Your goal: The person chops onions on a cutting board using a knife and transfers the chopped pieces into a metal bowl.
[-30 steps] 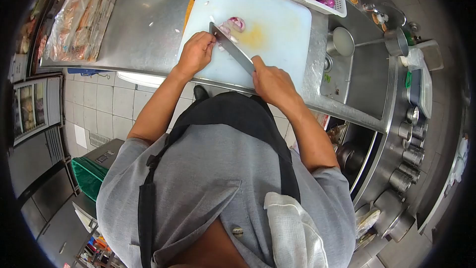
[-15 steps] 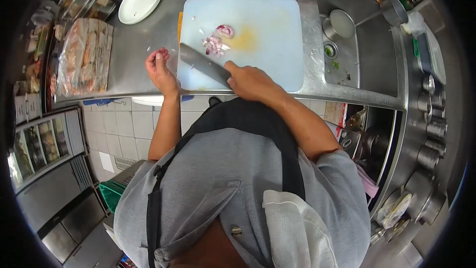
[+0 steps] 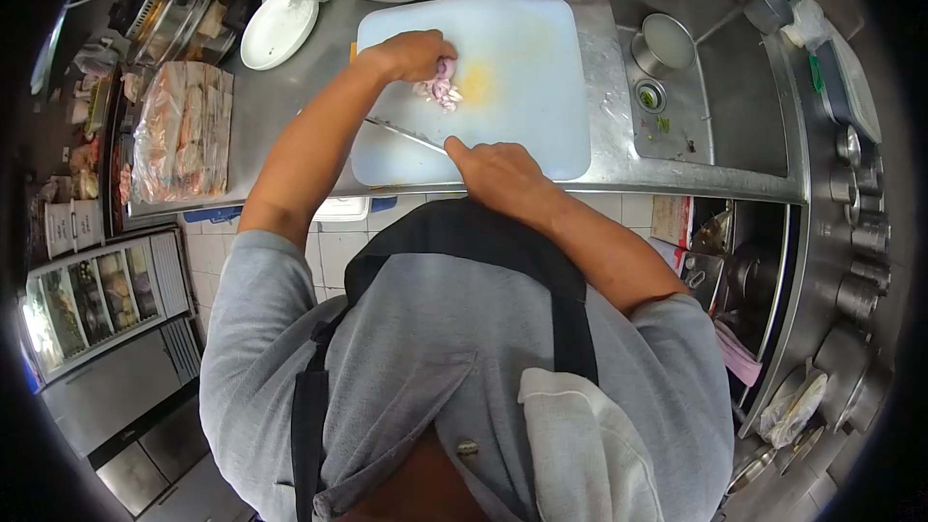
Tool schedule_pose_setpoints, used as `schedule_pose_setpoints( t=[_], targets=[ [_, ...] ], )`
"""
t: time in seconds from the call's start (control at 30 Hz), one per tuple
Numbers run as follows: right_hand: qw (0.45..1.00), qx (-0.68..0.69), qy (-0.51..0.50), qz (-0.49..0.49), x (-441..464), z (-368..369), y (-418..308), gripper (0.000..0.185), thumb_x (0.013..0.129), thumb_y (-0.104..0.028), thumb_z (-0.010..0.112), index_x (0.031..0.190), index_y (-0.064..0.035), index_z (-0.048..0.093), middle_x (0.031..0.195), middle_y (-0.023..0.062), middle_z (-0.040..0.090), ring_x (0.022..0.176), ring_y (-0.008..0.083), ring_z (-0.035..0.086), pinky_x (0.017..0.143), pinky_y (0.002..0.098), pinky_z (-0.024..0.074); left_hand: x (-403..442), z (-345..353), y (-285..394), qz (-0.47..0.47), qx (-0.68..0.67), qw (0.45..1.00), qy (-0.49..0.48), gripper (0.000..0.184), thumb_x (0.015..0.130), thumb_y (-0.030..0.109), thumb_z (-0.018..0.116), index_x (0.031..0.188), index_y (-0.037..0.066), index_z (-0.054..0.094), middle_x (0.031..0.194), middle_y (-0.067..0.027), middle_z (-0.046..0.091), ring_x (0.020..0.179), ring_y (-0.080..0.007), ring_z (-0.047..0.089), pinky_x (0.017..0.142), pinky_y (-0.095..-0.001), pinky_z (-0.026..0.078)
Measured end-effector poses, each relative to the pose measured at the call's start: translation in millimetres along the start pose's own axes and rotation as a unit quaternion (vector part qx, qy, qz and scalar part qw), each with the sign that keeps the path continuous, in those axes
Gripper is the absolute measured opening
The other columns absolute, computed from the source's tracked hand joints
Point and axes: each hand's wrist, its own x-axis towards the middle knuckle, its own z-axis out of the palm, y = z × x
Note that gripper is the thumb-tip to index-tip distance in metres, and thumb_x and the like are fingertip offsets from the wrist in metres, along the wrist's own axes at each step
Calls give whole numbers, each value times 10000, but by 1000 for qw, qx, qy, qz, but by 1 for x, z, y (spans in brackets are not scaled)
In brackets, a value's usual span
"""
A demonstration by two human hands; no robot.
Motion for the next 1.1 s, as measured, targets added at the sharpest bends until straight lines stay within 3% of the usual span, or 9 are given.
schedule_pose_setpoints(
  t=[0.17, 0.3, 0.47, 0.57, 0.7, 0.8, 0.87, 0.97, 1.1],
  targets=[
    [1000, 4, -4, -9, 0, -1, -2, 206, 952, -62, 549, 1153, -21, 529, 817, 233, 729, 812, 440, 737, 709, 551, 561, 20, -2, -6, -20, -116, 993, 30, 394, 887, 163, 711, 1272, 81, 691, 1178, -165, 749, 1038, -324, 715, 942, -409, 553],
    [998, 48, -29, 14, 17, -14, -6, 285, 950, -58, 525, 1229, -5, 541, 893, 260, 739, 868, 452, 737, 763, 567, 559, 19, -20, -4, 26, -166, 972, 167, 409, 877, 157, 745, 1278, 88, 699, 1093, -122, 756, 925, -243, 707, 875, -356, 557],
    [986, 94, 10, 136, 52, -19, 21, 374, 962, -51, 477, 1330, -6, 526, 997, 306, 734, 947, 474, 725, 835, 588, 543, -56, -53, 19, 31, -230, 920, 317, 428, 876, 123, 763, 1296, 70, 700, 1096, -85, 749, 907, -201, 683, 844, -336, 549],
    [986, 57, 30, 155, 33, -43, 31, 341, 978, -64, 452, 1307, -13, 525, 984, 307, 732, 930, 483, 721, 825, 593, 538, -104, -18, 8, 32, -186, 887, 421, 375, 889, 99, 742, 1264, 91, 722, 1064, -137, 743, 939, -292, 701, 872, -402, 558],
    [989, 30, 70, 124, 4, -52, 16, 239, 984, -68, 457, 1209, -12, 517, 905, 285, 726, 856, 490, 712, 782, 601, 531, -136, 74, -1, -62, -96, 882, 457, 429, 878, 65, 737, 1306, 89, 714, 1164, -169, 692, 1020, -346, 655, 920, -425, 524],
    [995, 15, 2, 101, 10, -28, 27, 194, 1015, -115, 531, 1188, -46, 478, 845, 275, 702, 800, 519, 667, 737, 637, 486, -147, 128, 7, -118, -32, 884, 451, 503, 874, 53, 729, 1371, 105, 680, 1261, -199, 647, 1120, -379, 623, 978, -471, 486],
    [995, 10, 17, 97, 5, -37, 23, 191, 1015, -123, 550, 1172, -47, 472, 836, 271, 698, 796, 518, 666, 726, 634, 483, -155, 145, 14, -137, -33, 888, 437, 577, 875, 37, 714, 1441, 91, 622, 1314, -219, 616, 1190, -408, 594, 1023, -527, 444],
    [996, 14, 24, 88, 5, -36, 17, 189, 993, -90, 533, 1166, -28, 488, 825, 275, 703, 805, 497, 691, 740, 617, 511, -160, 142, 32, -138, -107, 841, 512, 468, 890, 77, 739, 1348, 48, 646, 1270, -208, 640, 1161, -412, 604, 1011, -508, 453],
    [996, -19, -11, 89, 8, -25, 40, 172, 1025, -122, 563, 1136, -46, 455, 808, 270, 684, 789, 517, 662, 698, 623, 480, -147, 147, 22, -112, -159, 837, 511, 331, 895, 117, 787, 1180, 21, 647, 1183, -201, 665, 1086, -403, 625, 953, -464, 488]
  ],
)
